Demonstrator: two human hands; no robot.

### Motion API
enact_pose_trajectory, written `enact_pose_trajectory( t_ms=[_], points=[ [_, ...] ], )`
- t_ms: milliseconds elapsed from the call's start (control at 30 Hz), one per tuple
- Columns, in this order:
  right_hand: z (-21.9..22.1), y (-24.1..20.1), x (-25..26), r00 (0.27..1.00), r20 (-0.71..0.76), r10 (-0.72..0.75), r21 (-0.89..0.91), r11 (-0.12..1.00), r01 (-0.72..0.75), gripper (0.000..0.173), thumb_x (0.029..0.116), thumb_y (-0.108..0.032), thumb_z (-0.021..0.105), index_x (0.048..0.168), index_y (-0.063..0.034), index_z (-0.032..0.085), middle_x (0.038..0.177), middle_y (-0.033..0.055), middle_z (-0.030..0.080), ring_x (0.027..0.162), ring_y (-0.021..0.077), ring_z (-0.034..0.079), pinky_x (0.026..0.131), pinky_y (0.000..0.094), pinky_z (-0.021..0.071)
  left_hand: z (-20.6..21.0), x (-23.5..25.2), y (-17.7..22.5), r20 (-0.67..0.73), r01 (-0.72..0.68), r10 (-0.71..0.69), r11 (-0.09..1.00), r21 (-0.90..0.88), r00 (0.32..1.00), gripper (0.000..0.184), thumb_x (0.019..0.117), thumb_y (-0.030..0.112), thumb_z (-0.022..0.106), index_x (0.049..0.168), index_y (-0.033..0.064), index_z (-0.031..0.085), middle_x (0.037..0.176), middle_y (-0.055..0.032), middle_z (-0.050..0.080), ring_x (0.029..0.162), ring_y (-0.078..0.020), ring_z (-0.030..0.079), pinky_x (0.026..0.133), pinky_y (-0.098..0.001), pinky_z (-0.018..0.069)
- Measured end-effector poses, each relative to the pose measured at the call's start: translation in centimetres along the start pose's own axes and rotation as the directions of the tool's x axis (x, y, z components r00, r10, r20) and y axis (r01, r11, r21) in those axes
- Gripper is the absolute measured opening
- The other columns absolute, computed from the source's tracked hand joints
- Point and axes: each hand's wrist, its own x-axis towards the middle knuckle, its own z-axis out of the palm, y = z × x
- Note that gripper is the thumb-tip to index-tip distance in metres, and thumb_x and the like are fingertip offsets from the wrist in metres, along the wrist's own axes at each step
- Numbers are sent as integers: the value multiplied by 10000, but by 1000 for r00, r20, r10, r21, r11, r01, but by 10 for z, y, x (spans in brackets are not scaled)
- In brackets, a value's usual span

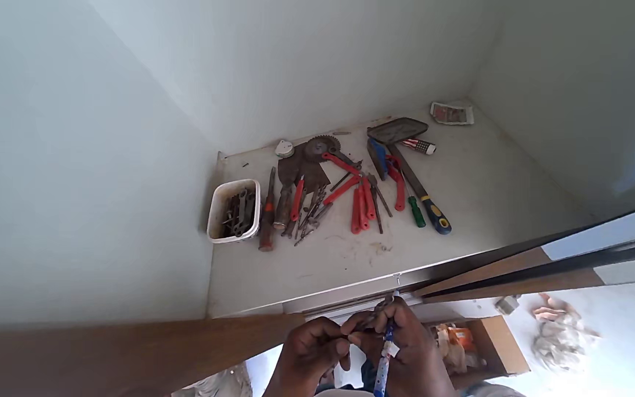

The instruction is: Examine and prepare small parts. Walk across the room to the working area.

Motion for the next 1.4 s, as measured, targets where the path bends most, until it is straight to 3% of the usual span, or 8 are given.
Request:
enact_pose_trajectory(
  t_ms=[400, 867, 1133, 1400],
  points=[
    [-15, 5, 6, 997, 12, 73, 27, 997, -73, 262, 875, -45, 784, 995, -83, 555, 968, 21, 765, 845, 141, 749, 708, 303, 644, 16, 0, -7, -79, -13, 19, 996, 83, 997, 187, 1014, 221, 639, 1065, 85, 757, 828, -20, 722, 628, 3, 585, 556, -146, 472],
    [-23, 16, 20, 982, 119, 147, 167, 972, -166, 307, 839, -30, 820, 971, -70, 546, 935, 75, 775, 802, 211, 771, 653, 340, 663, 33, -5, -12, -236, -14, 41, 993, 116, 971, 156, 1011, 159, 636, 1065, 50, 733, 833, -43, 723, 644, -14, 603, 577, -158, 487],
    [-12, 25, 23, 960, 239, 148, 255, 944, -210, 331, 825, -3, 824, 969, -56, 531, 931, 91, 776, 822, 224, 778, 692, 359, 675, 42, -25, -14, -413, 22, 34, 991, 129, 910, 126, 983, 137, 670, 1059, 57, 731, 854, -21, 735, 680, -24, 640, 606, -176, 527],
    [21, 30, 14, 904, 396, 163, 278, 917, -287, 374, 798, -53, 857, 963, -74, 523, 895, 52, 765, 791, 171, 769, 673, 316, 661, 44, -69, -13, -571, 52, 25, 992, 118, 821, 120, 1005, 119, 629, 1056, 76, 729, 842, -3, 733, 668, -18, 633, 595, -173, 515]
  ],
)
